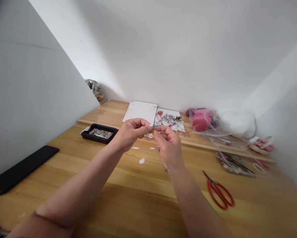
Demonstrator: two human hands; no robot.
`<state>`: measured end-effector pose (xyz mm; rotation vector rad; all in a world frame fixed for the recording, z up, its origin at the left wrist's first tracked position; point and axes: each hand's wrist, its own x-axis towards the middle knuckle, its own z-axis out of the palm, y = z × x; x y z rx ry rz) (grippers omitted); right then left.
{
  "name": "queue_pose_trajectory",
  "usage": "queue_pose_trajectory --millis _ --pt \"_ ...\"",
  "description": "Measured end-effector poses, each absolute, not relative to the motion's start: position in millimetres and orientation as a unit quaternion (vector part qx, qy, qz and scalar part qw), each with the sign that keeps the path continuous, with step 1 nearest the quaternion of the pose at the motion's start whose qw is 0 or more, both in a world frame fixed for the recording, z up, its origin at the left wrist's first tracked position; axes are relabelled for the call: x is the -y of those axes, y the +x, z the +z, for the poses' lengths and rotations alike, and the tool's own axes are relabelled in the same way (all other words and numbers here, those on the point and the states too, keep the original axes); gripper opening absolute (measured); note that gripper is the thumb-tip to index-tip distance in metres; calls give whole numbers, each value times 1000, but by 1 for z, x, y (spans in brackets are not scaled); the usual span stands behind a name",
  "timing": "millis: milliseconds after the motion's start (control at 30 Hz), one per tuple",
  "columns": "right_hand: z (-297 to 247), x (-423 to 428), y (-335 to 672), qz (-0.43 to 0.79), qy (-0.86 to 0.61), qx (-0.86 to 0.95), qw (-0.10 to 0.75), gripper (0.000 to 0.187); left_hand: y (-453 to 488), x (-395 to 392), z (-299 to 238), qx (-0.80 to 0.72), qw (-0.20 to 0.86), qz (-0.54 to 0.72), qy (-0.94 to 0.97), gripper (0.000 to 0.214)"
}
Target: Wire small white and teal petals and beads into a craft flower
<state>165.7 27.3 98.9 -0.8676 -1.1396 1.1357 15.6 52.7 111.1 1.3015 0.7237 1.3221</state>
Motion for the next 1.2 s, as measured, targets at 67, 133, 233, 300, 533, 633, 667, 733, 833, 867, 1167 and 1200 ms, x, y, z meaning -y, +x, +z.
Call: queue_pose_trajectory --millis 67,133,233,300,533,633,667,733,833,867,1167,1200 --pt "100 -28 167 521 -371 488 594 22 14 -53 111 -307 535 561 552 20" --pt "101 -29 170 540 -370 492 574 24 11 -55 110 -310 528 559 559 19" --pt "101 -31 173 554 -370 507 546 26 8 -57 109 -313 522 556 566 18" --pt "101 -32 175 555 -373 515 536 26 8 -57 109 -309 523 559 565 17" --pt "102 -35 177 562 -384 529 507 31 11 -54 110 -244 582 545 552 18" --pt "101 -35 178 562 -387 536 497 30 11 -53 109 -232 609 532 541 18" --pt "100 -36 178 559 -388 540 494 28 11 -53 108 -231 615 529 537 18" --pt "100 -36 179 551 -393 553 486 25 12 -54 108 -234 623 528 528 18" --pt "100 -37 180 534 -406 579 463 23 11 -55 108 -250 625 531 515 19" --pt "100 -37 181 528 -410 590 453 23 11 -55 108 -255 624 534 510 19" --pt "110 -30 188 405 -357 611 579 40 9 -56 110 -275 641 527 485 19" --pt "111 -27 186 400 -340 609 594 41 10 -55 110 -276 642 525 486 19"
